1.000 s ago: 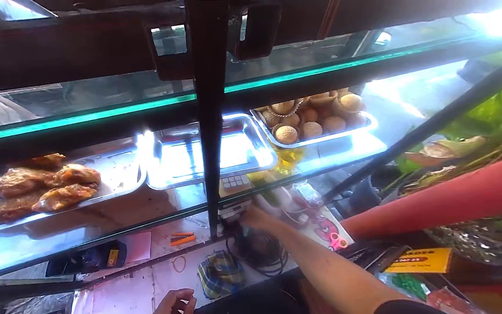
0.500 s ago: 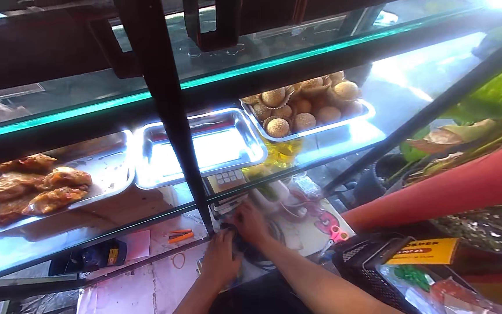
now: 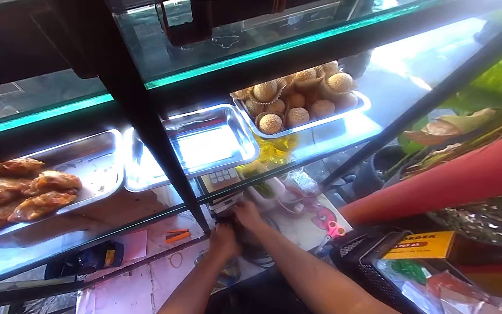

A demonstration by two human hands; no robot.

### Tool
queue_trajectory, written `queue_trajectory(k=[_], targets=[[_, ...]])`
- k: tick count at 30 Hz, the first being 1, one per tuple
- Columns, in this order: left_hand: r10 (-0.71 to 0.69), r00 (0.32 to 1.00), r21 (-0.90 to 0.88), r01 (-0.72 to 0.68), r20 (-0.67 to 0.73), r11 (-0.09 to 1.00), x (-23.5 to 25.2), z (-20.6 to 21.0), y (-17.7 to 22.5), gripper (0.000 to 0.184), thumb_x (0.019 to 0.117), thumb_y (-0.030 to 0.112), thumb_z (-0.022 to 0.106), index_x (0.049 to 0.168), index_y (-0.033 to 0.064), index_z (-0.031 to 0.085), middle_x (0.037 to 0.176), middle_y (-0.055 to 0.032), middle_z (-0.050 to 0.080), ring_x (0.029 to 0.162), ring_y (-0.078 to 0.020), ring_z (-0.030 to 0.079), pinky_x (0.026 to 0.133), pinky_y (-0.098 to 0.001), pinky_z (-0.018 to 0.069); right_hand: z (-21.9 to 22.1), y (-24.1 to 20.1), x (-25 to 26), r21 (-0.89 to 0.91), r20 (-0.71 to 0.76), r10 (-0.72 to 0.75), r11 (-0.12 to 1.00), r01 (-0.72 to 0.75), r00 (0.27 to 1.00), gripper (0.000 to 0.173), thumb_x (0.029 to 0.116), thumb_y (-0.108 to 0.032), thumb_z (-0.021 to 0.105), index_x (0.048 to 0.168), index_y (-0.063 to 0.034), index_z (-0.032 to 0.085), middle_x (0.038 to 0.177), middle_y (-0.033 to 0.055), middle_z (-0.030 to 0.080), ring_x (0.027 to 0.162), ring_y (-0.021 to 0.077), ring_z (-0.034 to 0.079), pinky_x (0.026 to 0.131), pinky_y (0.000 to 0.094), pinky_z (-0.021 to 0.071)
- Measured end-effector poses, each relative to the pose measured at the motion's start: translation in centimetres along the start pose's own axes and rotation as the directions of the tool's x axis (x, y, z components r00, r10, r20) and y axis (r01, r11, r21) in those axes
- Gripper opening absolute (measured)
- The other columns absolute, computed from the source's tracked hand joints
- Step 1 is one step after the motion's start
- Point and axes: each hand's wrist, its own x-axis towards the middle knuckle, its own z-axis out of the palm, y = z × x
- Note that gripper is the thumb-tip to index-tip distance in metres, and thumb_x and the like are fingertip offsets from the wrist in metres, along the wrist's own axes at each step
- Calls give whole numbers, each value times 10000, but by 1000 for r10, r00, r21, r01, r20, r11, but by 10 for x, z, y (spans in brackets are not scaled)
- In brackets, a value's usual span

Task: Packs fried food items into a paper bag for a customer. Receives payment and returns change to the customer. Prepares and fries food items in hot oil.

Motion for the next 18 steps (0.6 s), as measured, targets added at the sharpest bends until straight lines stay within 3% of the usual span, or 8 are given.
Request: queue_trajectory(k=[3,6,11,14,17,18], targets=[[0,1000,-81,0,-9,997,17,3,-15,956,892,557,673,1593,28,295,1658,-175,289,1540,-330,266,1228,-498,305,8,-14,6,199,49,155,967,-162,987,258,1042,-269,582,1100,-37,676,824,57,693,536,95,553,502,261,474],[-27,1000,-115,27,2,993,13,6,-16,966,879,532,696,1592,20,294,1700,-219,109,1538,-365,264,1199,-494,359,12,-11,6,275,82,168,943,-185,982,272,1049,-272,575,1116,-24,665,844,71,699,574,113,600,525,262,508],[-23,998,-207,9,-66,978,4,14,-22,948,891,535,681,1595,28,299,1691,-194,187,1534,-319,293,1202,-483,359,19,-10,10,351,134,153,917,-191,979,341,1068,-311,568,1236,-23,637,925,95,755,626,143,671,569,280,552],[2,996,-245,-24,-91,969,19,13,-27,937,915,556,662,1593,27,291,1685,-207,188,1535,-313,291,1208,-463,357,30,-17,27,468,104,152,865,-184,983,261,1051,-221,572,1219,-23,600,877,98,724,628,142,671,552,275,553],[25,995,-267,-49,-93,962,32,8,-31,941,912,538,672,1607,50,267,1699,-200,131,1554,-320,237,1216,-472,343,32,-14,16,430,30,125,894,-125,992,260,1047,-255,586,1128,-14,636,802,82,674,611,145,640,559,294,552],[29,996,-264,-51,-86,963,34,7,-32,926,908,518,685,1605,60,282,1691,-200,166,1550,-331,242,1214,-485,343,30,-8,9,401,18,116,909,-113,993,280,1056,-279,580,1104,-11,642,785,79,671,609,146,638,566,296,554]])
